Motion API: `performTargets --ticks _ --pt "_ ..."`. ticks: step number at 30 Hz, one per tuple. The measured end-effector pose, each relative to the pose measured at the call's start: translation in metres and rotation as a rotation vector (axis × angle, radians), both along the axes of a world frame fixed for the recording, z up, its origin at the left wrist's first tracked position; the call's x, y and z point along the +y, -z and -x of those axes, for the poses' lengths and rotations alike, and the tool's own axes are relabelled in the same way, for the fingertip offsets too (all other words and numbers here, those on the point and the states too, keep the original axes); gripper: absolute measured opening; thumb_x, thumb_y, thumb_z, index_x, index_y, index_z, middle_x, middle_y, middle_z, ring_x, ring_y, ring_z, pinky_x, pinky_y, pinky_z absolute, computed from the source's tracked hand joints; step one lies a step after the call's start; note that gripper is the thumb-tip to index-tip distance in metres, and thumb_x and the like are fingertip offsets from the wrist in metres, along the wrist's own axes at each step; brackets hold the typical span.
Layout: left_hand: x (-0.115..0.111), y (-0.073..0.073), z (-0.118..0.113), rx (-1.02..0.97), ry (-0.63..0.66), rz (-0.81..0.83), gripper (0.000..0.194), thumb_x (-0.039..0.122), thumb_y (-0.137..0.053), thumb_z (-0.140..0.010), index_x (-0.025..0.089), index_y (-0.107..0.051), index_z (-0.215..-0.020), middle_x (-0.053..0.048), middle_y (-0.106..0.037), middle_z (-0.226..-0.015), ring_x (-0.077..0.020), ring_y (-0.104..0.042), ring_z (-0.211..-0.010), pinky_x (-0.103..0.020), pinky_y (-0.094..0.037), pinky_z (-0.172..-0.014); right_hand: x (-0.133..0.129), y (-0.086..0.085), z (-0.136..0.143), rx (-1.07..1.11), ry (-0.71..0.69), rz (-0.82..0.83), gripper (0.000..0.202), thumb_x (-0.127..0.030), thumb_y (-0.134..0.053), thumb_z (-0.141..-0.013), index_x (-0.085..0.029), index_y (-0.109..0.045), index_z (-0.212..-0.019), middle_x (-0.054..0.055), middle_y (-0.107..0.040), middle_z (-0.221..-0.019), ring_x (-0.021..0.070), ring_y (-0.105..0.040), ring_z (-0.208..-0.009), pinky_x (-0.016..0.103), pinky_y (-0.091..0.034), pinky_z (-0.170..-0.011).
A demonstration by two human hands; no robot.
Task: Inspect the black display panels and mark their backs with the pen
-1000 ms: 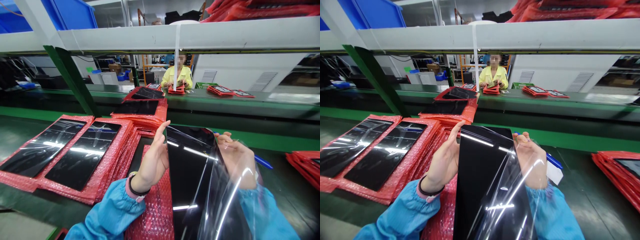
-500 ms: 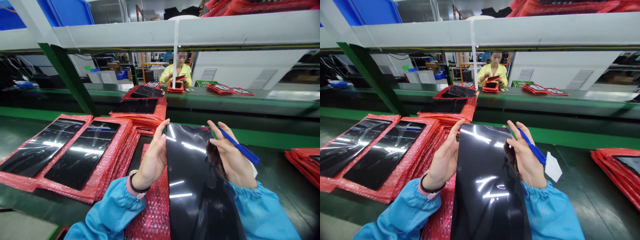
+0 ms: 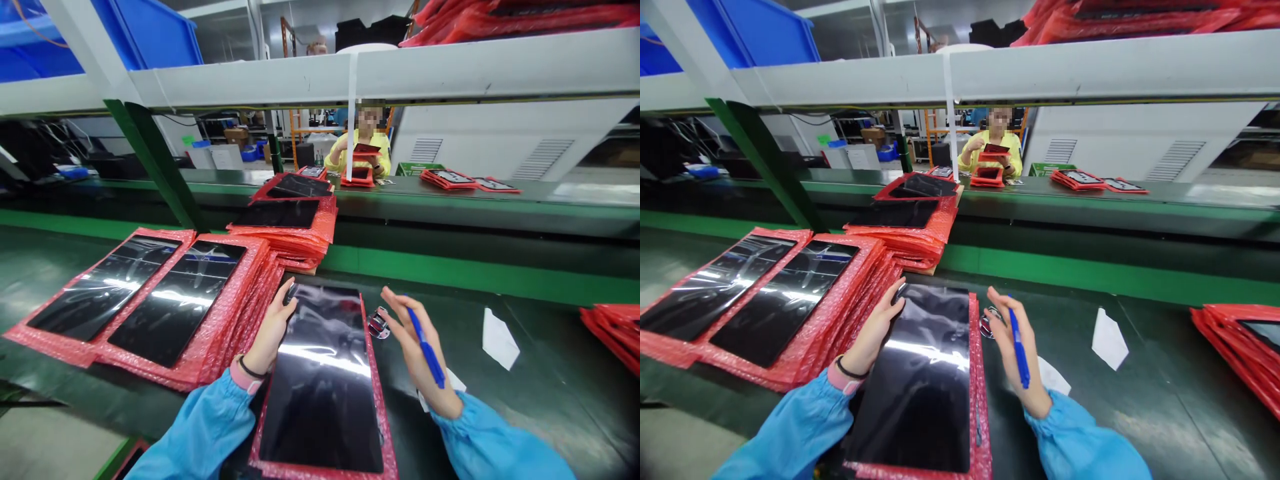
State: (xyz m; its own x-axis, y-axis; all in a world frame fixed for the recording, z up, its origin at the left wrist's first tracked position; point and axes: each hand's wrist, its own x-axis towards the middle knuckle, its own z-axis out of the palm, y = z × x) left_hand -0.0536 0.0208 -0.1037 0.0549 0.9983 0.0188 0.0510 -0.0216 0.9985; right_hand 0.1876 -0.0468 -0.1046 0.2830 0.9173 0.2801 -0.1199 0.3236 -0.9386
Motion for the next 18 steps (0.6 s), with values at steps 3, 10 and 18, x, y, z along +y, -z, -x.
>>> performTargets --ticks 3,10,18 --pt "0.003 0.030 -0.003 0.046 -0.028 0.055 0.071 0.039 -0.051 -0.090 0.017 -0.024 -0.152 -0.013 -0.023 -0.161 -0.0238 -0.019 -0.149 -0.036 -0.015 -0.121 -0.015 0.027 0.006 -0.149 -0.093 0.055 0.029 -0.032 -0.063 -0.089 -0.027 -0.055 -0.116 0.010 -0.054 -0.143 0.0249 -0.055 -0.128 0.046 -0.039 -0.111" --pt "-0.022 0.032 -0.005 0.267 -0.022 -0.222 0.082 0.038 -0.058 -0.085 0.018 -0.015 -0.153 -0.016 -0.020 -0.161 -0.0263 -0.012 -0.150 -0.045 -0.008 -0.121 -0.040 0.063 0.023 -0.533 -0.109 0.121 0.020 -0.026 -0.049 -0.093 -0.027 -0.055 -0.112 0.012 -0.057 -0.140 0.0237 -0.049 -0.133 0.046 -0.037 -0.111" --pt "-0.058 0.034 0.050 0.121 0.086 0.351 0.066 0.046 -0.061 -0.070 0.016 -0.042 -0.126 -0.013 -0.052 -0.116 -0.0230 -0.057 -0.096 -0.039 -0.050 -0.080 -0.054 0.087 0.020 -0.508 -0.145 0.112 0.020 -0.026 -0.051 -0.092 -0.025 -0.055 -0.112 0.014 -0.060 -0.136 0.0229 -0.051 -0.130 0.036 -0.038 -0.108"
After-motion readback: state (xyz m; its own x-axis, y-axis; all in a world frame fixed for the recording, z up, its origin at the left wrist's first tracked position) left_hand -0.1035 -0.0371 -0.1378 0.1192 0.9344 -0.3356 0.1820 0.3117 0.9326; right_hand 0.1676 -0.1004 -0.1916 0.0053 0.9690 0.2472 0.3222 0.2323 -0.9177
